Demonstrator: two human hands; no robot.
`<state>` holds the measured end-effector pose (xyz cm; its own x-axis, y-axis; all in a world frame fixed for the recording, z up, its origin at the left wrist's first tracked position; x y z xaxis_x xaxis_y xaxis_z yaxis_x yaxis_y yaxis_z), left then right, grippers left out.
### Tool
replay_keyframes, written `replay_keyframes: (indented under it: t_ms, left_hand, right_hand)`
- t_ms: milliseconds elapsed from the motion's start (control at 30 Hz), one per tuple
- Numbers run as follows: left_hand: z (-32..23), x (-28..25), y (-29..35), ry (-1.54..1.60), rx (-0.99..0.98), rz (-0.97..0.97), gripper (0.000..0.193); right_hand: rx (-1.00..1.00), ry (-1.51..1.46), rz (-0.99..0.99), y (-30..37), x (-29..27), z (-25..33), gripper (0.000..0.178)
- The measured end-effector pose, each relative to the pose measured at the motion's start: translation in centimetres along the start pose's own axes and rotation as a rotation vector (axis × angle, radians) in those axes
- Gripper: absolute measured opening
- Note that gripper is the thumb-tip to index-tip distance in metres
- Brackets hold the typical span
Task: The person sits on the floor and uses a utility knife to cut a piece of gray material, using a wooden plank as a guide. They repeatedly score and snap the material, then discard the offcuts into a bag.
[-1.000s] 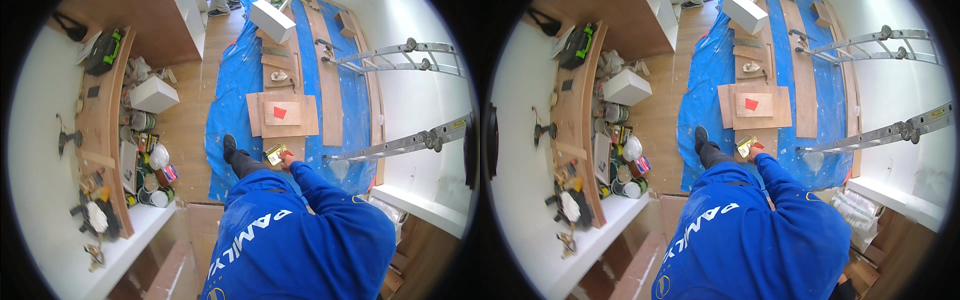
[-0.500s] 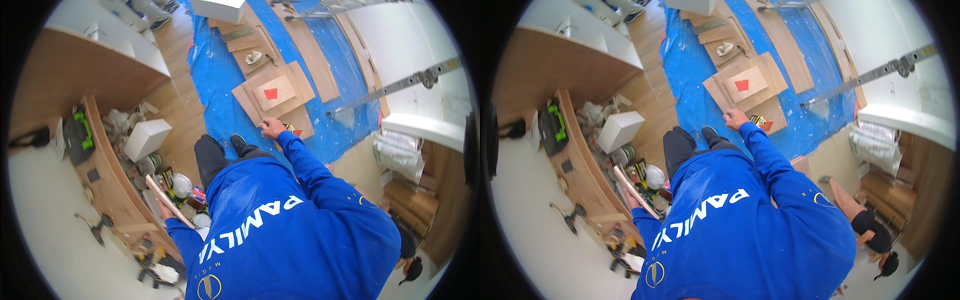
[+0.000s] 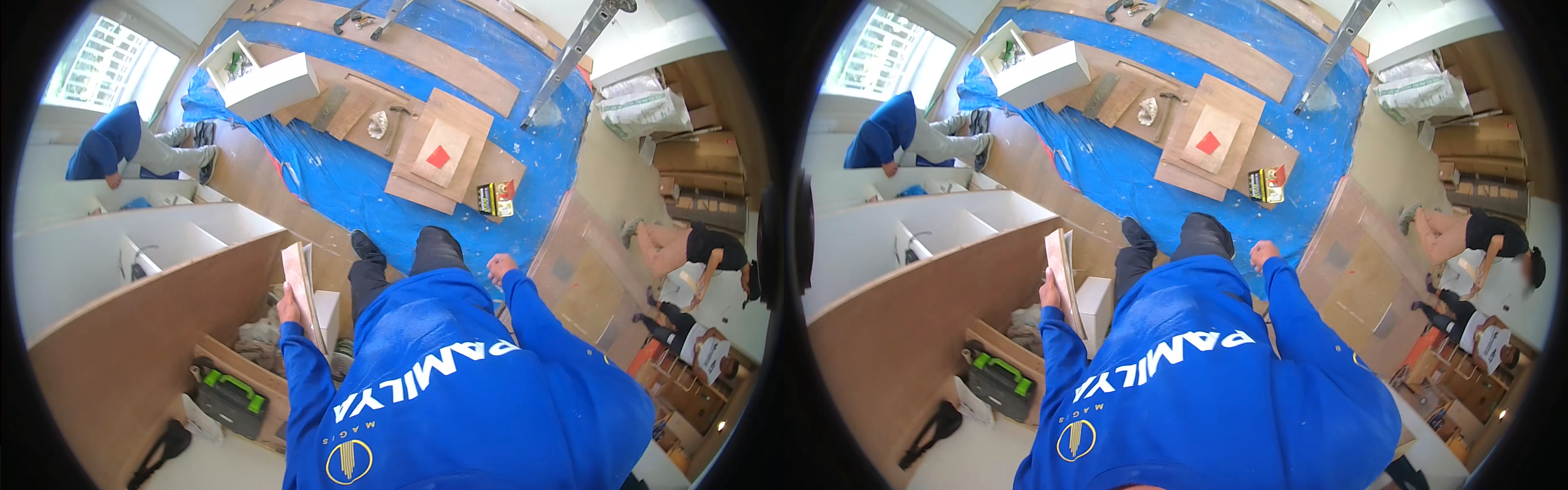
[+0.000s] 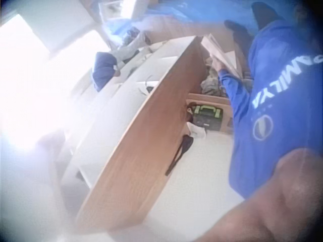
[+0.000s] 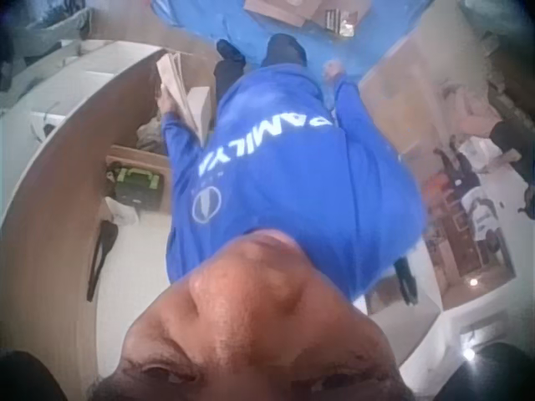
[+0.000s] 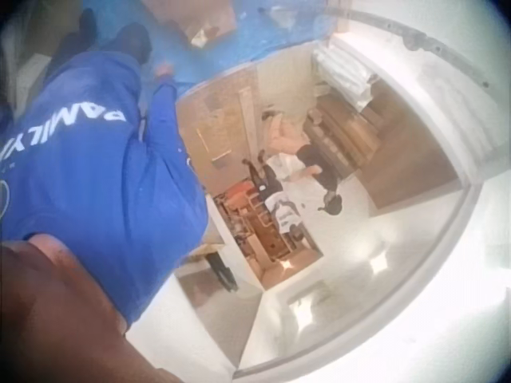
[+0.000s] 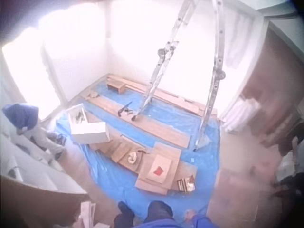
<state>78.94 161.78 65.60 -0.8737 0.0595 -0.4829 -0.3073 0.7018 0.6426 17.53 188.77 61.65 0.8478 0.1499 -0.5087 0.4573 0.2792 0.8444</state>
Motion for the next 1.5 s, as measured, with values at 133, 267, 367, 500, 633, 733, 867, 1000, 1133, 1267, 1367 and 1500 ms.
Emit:
replay_keyframes:
  t_ms: [133,267,367,500,633,733,867,1000,1133,1267,1367,1500]
  left_hand:
    - [-5.6,-1.4,-7.1,-0.201,0.080,0.075,0.079]
    - [-11.0,-0.5,-11.6,-0.220,0.200,0.124,0.072]
    - [-13.9,1.4,-13.6,-0.293,0.306,0.161,0.069]
    - [-17.5,3.9,-15.8,-0.395,0.316,0.186,0.064]
    - [-22.2,7.1,-19.3,-0.419,0.376,0.218,0.062]
    - [-25.2,10.8,-21.5,-0.451,0.364,0.288,0.059]
    - [-29.3,17.8,-24.1,-0.576,0.430,0.403,0.056]
    - [-32.2,26.8,-23.6,-0.553,0.560,0.545,0.055]
    - [-32.0,35.0,-22.2,-0.373,0.189,0.903,0.045]
    - [-34.7,38.8,-19.9,-0.348,0.019,1.069,0.039]
    - [-34.5,41.2,-21.9,-0.277,-0.198,1.125,0.040]
    - [-31.8,46.1,-25.9,-0.316,-0.175,1.129,0.043]
  right_hand:
    - [-0.532,0.131,-0.222,2.0,9.0,1.5,0.017]
    - [-0.229,-0.043,-0.072,4.8,10.7,3.1,0.021]
    - [0.141,-0.349,0.071,6.0,9.6,4.4,0.019]
    - [0.264,-0.598,-0.005,1.9,10.9,2.7,0.018]
    - [0.238,-0.628,-0.024,-2.3,10.4,8.3,0.018]
    - [0.118,-0.625,-0.003,-3.0,9.5,13.5,0.019]
    - [-0.062,-0.794,0.080,-1.6,7.5,23.2,0.020]
    - [-0.181,-1.044,0.143,-0.5,6.0,34.0,0.031]
    - [-0.188,-1.210,0.114,-2.5,6.0,42.5,0.041]
    - [-0.152,-1.383,0.097,-8.2,7.4,45.6,0.050]
    - [-0.141,-1.448,0.040,-13.1,9.6,44.8,0.048]
    - [-0.186,-1.354,0.050,-21.1,11.7,43.5,0.041]
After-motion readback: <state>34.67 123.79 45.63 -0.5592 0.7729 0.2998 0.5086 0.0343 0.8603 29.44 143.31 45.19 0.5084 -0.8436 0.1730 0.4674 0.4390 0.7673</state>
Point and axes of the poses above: each hand's wrist, its own y-axis away from the middle knuckle, its own x-axis out of the palm, z = x × y, the point moved 4 cm from there along -y, towards the middle knuckle, and after that the axes turned 9 degrees about y, right-handed, at the moved point
